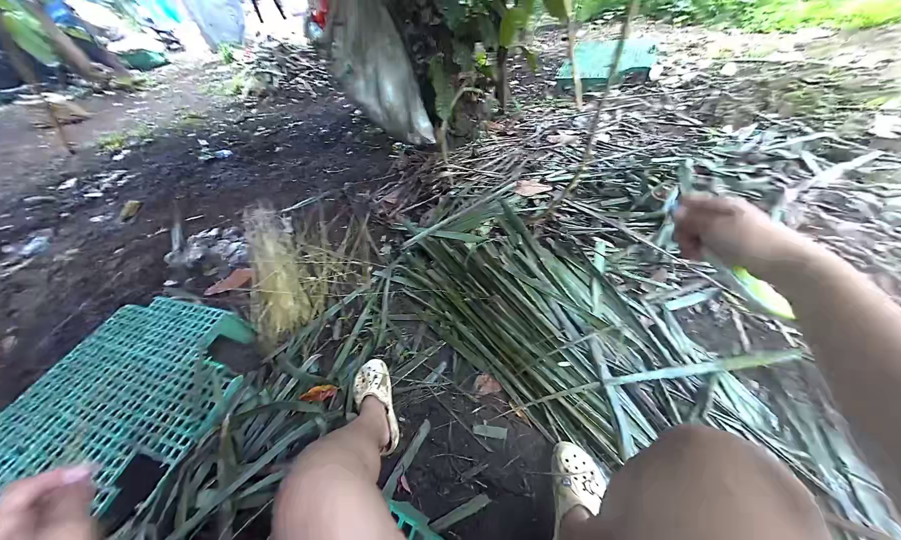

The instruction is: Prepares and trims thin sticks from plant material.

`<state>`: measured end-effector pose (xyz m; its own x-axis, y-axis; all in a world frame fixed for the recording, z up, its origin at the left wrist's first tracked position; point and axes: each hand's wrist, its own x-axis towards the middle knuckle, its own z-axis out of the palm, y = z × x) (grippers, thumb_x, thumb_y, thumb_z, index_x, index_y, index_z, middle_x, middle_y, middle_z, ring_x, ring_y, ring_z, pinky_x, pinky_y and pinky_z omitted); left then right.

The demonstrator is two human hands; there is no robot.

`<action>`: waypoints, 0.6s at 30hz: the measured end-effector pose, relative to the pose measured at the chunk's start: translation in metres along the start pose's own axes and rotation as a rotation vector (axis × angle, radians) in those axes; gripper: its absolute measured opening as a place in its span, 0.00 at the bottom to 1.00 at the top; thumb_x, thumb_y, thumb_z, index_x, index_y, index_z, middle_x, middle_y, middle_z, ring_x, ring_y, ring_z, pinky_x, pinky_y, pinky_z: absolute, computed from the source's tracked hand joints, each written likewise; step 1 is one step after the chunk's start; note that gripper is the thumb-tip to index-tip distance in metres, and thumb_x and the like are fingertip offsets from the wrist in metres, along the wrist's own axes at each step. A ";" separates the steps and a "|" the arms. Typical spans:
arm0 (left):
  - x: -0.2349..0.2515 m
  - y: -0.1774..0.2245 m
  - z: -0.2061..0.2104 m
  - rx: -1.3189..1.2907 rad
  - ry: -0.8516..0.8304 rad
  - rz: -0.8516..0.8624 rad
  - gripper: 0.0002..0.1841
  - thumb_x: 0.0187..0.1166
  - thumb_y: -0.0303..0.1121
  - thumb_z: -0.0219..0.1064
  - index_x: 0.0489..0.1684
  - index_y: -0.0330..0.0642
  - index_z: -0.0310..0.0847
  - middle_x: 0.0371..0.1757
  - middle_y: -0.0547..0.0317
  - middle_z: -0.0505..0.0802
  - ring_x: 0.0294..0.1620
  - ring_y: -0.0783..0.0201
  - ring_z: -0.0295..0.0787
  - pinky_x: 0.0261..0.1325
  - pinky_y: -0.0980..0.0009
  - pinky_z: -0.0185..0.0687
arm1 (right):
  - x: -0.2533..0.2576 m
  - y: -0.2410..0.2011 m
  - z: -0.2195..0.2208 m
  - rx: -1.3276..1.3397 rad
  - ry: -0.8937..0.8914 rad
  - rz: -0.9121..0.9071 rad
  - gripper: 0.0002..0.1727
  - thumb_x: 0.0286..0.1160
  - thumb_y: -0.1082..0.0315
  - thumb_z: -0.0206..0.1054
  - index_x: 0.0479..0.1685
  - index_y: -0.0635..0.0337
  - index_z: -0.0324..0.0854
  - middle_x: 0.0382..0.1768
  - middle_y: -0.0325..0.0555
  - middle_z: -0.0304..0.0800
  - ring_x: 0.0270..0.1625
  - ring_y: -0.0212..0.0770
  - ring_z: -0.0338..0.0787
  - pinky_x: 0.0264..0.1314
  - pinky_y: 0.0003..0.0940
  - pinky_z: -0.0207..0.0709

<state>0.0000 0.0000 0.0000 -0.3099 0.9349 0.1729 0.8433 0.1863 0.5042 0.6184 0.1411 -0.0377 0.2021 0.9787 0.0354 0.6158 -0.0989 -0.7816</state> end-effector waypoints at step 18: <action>-0.056 0.132 0.121 -0.667 0.094 0.707 0.13 0.86 0.37 0.63 0.35 0.39 0.83 0.31 0.65 0.83 0.32 0.84 0.77 0.36 0.90 0.72 | -0.127 -0.134 0.163 0.959 -0.832 -0.669 0.24 0.91 0.60 0.53 0.78 0.63 0.73 0.34 0.21 0.81 0.26 0.09 0.70 0.27 0.06 0.65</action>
<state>0.1820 0.0088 -0.0450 0.1139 0.7316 0.6721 0.4355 -0.6448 0.6281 0.3859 0.0597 -0.0386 -0.6176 0.6441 0.4513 -0.3939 0.2433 -0.8864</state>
